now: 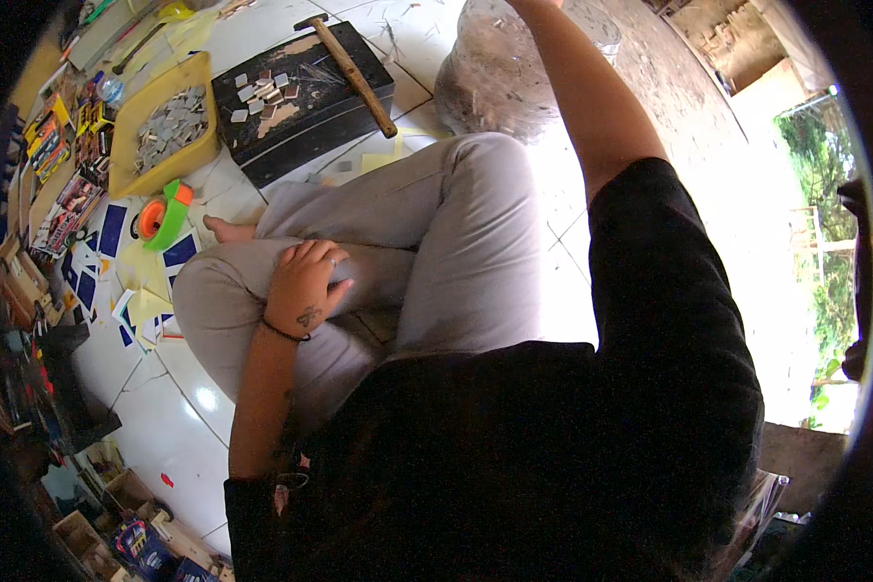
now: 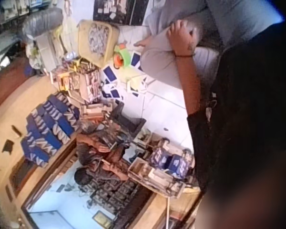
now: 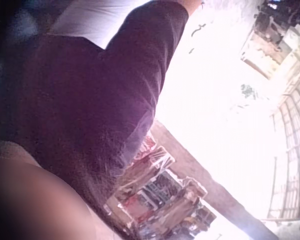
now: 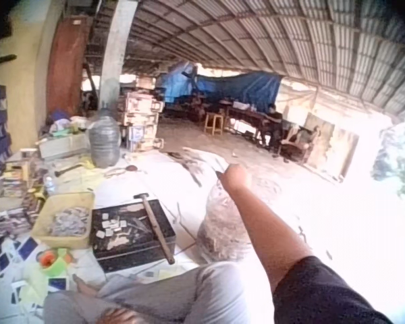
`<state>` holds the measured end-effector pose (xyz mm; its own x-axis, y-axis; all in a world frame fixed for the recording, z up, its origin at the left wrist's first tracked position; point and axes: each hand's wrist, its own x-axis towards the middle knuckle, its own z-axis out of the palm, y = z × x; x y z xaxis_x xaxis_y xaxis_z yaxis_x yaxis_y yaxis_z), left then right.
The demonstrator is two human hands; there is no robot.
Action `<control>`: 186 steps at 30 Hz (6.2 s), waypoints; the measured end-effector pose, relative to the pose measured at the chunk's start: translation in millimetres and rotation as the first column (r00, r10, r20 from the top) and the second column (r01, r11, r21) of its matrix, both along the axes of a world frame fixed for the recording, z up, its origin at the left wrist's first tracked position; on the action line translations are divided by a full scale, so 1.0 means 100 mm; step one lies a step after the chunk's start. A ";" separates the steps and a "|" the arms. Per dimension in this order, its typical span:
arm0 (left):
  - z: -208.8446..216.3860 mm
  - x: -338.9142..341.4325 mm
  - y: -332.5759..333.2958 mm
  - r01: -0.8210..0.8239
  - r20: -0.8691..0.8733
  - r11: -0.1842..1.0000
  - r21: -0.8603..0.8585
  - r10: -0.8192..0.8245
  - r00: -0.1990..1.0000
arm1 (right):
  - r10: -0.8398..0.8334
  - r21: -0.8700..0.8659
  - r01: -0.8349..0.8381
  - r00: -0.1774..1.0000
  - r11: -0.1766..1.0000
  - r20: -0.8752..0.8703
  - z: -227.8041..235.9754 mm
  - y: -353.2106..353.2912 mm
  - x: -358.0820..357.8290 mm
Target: The person sits on the floor and uses a hammer to break small rectangular tiles on a black board. They pick up tiles from a bowl, place them on the board, and strike them with the hammer, then place the broken pieces into a yellow container.
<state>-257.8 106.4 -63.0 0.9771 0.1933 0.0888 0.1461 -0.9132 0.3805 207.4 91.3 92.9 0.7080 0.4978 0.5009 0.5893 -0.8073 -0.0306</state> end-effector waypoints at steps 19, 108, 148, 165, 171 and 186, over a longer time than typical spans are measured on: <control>-0.01 0.03 -0.03 -0.001 0.034 0.998 0.063 -0.002 0.999 | 0.873 0.672 0.563 -0.379 0.481 -0.307 -0.82 -0.99 -1.74; -0.20 1.17 1.80 -0.412 0.428 0.794 -0.448 0.595 0.681 | 0.919 0.448 -0.804 0.326 0.392 -0.219 -1.32 1.21 -2.14; -0.30 1.23 1.82 -0.342 0.607 0.882 -0.326 0.472 0.639 | 0.540 0.498 -0.270 0.105 0.824 -0.835 -0.86 -0.01 -1.72; -0.32 1.23 1.80 -0.354 0.581 0.878 -0.322 0.479 0.658 | 0.602 0.227 -0.590 0.577 0.774 -0.552 -0.69 -0.74 -2.42; -0.34 1.23 1.80 -0.376 0.538 0.857 -0.353 0.514 0.668 | 0.555 0.201 -0.562 0.580 0.803 -0.597 -0.70 -0.76 -2.47; -0.32 1.24 1.80 -0.350 0.541 0.848 -0.398 0.525 0.658 | 0.611 0.196 -0.599 0.642 0.777 -0.463 -0.80 -0.81 -2.44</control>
<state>-133.9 286.4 -95.3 0.5157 0.6829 0.5174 0.1614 -0.6705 0.7241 -36.2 10.6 12.8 0.3964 0.8955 0.2025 0.8469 -0.2715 -0.4572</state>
